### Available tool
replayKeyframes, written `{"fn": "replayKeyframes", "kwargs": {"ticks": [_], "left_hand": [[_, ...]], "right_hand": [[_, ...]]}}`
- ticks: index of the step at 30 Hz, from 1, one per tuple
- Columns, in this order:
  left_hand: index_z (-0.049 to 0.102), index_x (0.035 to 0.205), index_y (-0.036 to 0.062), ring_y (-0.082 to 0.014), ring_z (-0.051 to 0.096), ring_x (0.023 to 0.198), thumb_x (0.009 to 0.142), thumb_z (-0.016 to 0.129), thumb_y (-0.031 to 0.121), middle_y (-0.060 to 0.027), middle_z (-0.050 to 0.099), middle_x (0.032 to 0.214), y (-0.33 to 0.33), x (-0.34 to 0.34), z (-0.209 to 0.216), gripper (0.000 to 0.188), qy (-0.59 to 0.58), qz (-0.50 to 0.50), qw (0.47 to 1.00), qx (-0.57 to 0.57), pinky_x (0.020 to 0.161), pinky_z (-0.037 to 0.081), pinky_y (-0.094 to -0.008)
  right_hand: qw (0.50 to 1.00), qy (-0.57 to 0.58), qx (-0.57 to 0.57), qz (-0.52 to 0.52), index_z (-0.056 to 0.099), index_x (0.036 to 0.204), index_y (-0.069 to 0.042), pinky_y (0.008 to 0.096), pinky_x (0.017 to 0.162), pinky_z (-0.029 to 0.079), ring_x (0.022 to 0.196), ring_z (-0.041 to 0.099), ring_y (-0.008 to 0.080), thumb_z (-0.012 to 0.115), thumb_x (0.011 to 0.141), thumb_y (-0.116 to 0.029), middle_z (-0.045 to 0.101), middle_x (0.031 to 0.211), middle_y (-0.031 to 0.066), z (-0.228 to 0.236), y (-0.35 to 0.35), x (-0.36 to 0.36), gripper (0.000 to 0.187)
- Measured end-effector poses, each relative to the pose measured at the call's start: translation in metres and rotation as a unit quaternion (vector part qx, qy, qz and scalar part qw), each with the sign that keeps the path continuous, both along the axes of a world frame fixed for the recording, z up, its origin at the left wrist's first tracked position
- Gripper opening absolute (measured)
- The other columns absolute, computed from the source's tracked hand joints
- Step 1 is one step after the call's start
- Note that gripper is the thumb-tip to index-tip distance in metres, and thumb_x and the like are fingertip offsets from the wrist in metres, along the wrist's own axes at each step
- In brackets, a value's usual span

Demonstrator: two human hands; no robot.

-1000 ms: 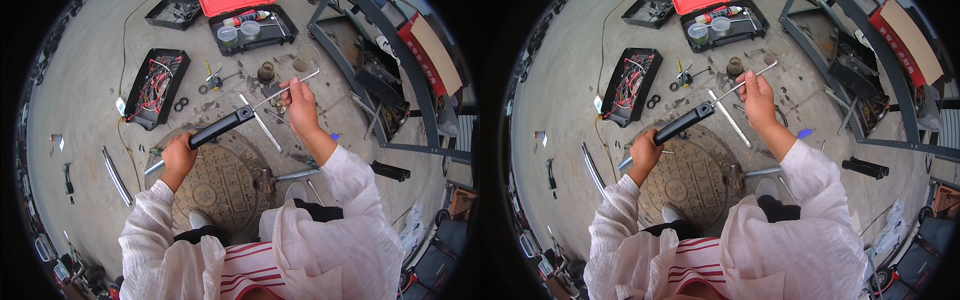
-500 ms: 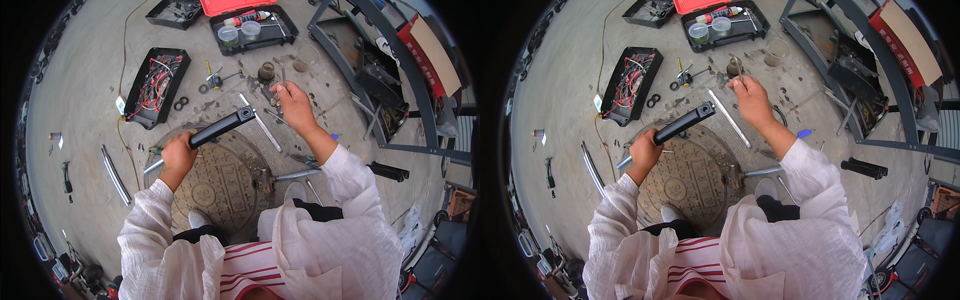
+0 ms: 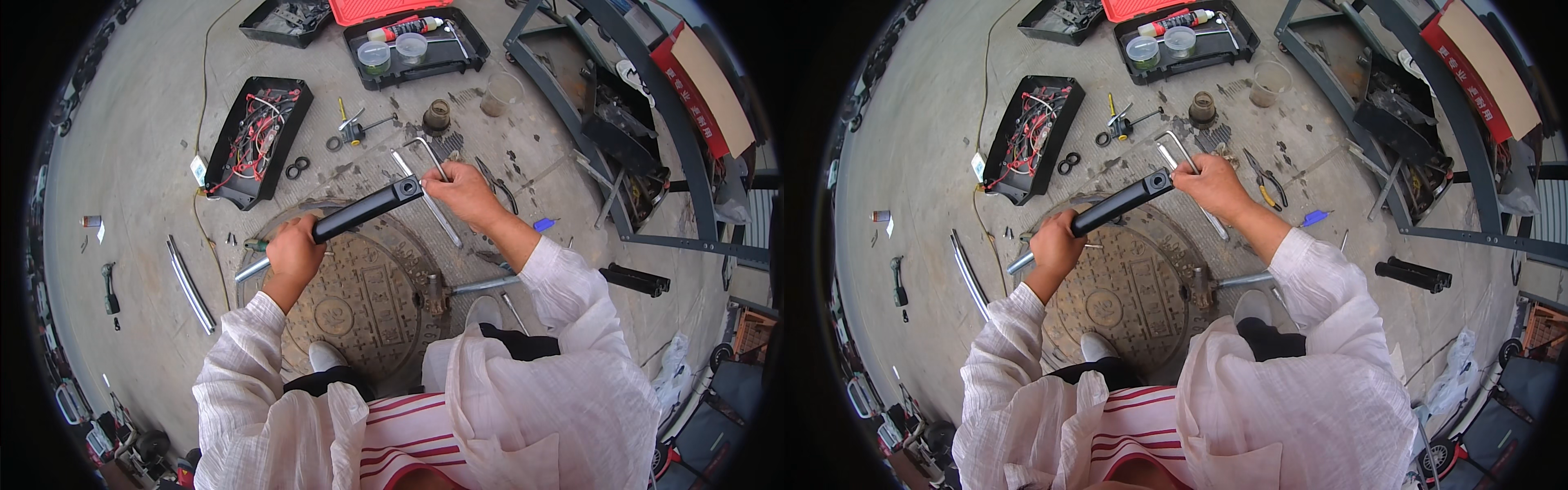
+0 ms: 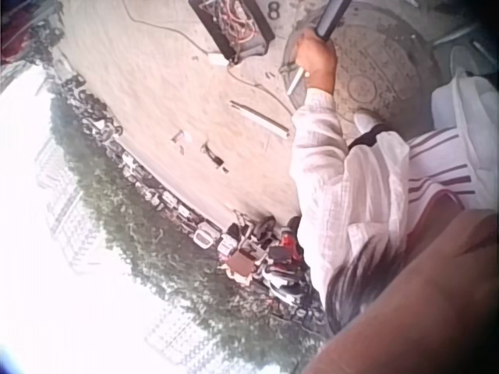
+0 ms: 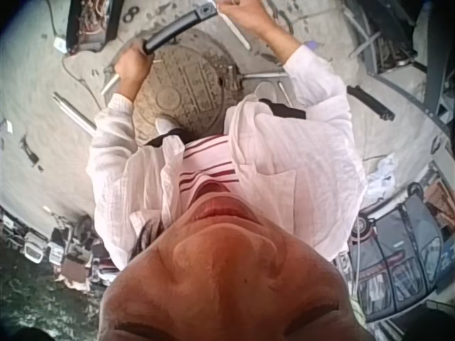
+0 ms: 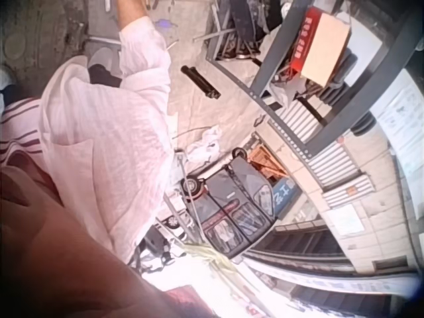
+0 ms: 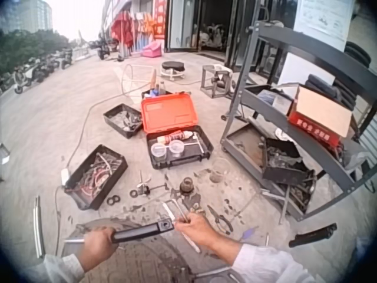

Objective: The person assembles a cylindrical mechanical component using an Allen key and other tools. They insert a metal rod into a black housing, tighten a screw, and manipulate various small parts on a cluttered workbench.

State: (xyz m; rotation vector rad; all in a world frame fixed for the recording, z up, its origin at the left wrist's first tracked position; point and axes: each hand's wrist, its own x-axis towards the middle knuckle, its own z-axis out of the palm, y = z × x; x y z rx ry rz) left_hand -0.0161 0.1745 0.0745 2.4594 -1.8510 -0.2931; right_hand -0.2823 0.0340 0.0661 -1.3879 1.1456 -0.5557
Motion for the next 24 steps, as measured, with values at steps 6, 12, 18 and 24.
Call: {"fn": "replayKeyframes", "kwargs": {"ticks": [6, 12, 18, 24], "left_hand": [[0.063, 0.091, 0.0161, -0.0298, 0.061, 0.091, 0.071, 0.068, 0.017, -0.0060, 0.065, 0.091, 0.001, 0.001, -0.002, 0.021, -0.001, 0.004, 1.000, 0.007, 0.073, 0.050, -0.0420], [0.063, 0.093, 0.0162, -0.0300, 0.061, 0.092, 0.069, 0.069, 0.017, -0.0059, 0.065, 0.091, -0.002, -0.002, -0.001, 0.024, 0.016, 0.022, 0.999, 0.026, 0.074, 0.050, -0.0424], [0.063, 0.095, 0.0161, -0.0305, 0.060, 0.093, 0.069, 0.070, 0.018, -0.0062, 0.065, 0.093, -0.011, -0.014, 0.011, 0.027, 0.045, 0.043, 0.997, 0.047, 0.074, 0.049, -0.0434], [0.064, 0.096, 0.0163, -0.0316, 0.061, 0.093, 0.068, 0.070, 0.020, -0.0079, 0.066, 0.092, -0.022, -0.027, 0.011, 0.029, 0.070, 0.051, 0.995, 0.054, 0.075, 0.049, -0.0435]], "right_hand": [[1.000, 0.017, 0.016, 0.005, 0.065, 0.082, -0.002, 0.0258, 0.062, 0.042, 0.069, 0.051, 0.0084, 0.064, 0.079, -0.015, 0.059, 0.073, 0.0011, 0.001, 0.000, -0.001, 0.014], [0.972, -0.130, 0.170, -0.099, 0.059, 0.091, -0.004, 0.0212, 0.043, 0.026, 0.052, 0.035, 0.0026, 0.061, 0.084, -0.013, 0.049, 0.069, -0.0037, -0.010, -0.023, -0.037, 0.012], [0.933, 0.097, 0.113, -0.329, 0.065, 0.082, 0.003, 0.0348, 0.060, 0.044, 0.065, 0.055, 0.0192, 0.067, 0.074, -0.023, 0.061, 0.073, 0.0078, -0.124, -0.070, -0.163, 0.026], [0.845, 0.375, 0.076, -0.375, 0.065, 0.086, 0.004, 0.0435, 0.073, 0.050, 0.078, 0.064, 0.0361, 0.066, 0.073, -0.023, 0.067, 0.085, 0.0210, -0.193, -0.073, -0.254, 0.031]]}}
